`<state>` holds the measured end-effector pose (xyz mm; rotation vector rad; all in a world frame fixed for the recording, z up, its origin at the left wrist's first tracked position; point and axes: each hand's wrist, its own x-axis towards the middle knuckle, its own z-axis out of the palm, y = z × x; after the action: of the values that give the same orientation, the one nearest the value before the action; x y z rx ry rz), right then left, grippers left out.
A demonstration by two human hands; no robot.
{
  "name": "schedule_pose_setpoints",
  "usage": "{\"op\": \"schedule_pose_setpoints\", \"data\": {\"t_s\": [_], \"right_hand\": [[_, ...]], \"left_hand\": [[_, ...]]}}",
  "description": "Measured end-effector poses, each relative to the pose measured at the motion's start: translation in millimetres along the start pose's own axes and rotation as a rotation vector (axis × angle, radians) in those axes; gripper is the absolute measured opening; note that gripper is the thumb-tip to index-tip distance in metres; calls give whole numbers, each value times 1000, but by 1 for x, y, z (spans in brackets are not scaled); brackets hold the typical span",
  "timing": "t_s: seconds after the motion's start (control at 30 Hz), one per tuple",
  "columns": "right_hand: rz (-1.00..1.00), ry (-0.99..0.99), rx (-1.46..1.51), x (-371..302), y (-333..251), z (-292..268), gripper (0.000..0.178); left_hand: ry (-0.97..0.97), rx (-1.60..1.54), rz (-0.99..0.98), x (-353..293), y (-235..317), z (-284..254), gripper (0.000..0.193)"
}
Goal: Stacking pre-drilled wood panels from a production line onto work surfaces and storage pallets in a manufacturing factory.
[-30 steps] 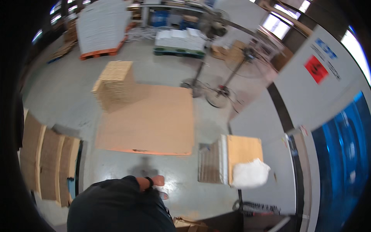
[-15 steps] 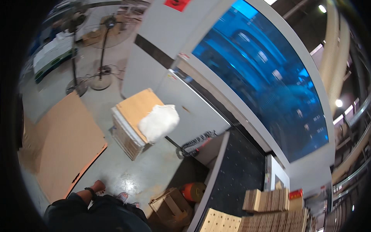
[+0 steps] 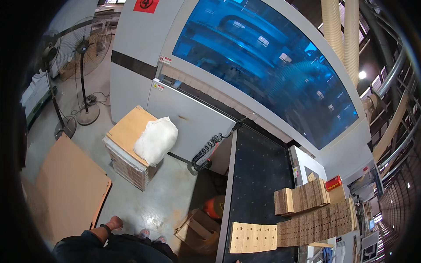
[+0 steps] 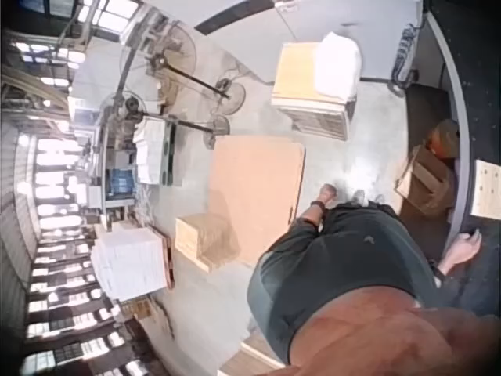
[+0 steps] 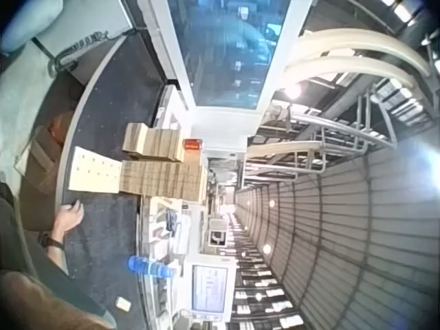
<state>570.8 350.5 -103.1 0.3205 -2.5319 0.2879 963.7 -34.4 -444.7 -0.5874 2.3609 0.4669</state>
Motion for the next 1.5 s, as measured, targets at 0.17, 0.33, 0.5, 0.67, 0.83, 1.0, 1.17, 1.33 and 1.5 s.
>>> {"op": "schedule_pose_setpoints", "data": {"t_s": [0.17,0.33,0.5,0.67,0.83,1.0,1.17,1.33,1.5], "right_hand": [[3,10,-21,1,0,0,39],[39,34,-27,7,-10,-10,38],[34,38,-16,11,-13,-16,37],[42,53,-23,12,-15,-19,36],[59,68,-20,10,-13,-20,35],[75,62,-17,12,-17,-22,33],[89,49,-8,9,-11,-14,35],[110,46,-10,8,-7,-15,35],[119,66,-14,8,-9,-13,34]], "left_hand": [[-2,-911,-475,-31,-2,16,23],[162,-1443,-663,-65,14,-40,19],[108,-1460,-685,-83,8,-36,18],[103,-1464,-668,-104,6,-45,18],[8,-1524,-807,-89,-11,-25,18],[111,-447,-115,-45,-17,-1,27],[-25,-1160,-526,-5,-14,-30,19],[15,-1160,-464,-4,8,-71,21],[-65,-972,-452,-8,11,-75,25]]}}
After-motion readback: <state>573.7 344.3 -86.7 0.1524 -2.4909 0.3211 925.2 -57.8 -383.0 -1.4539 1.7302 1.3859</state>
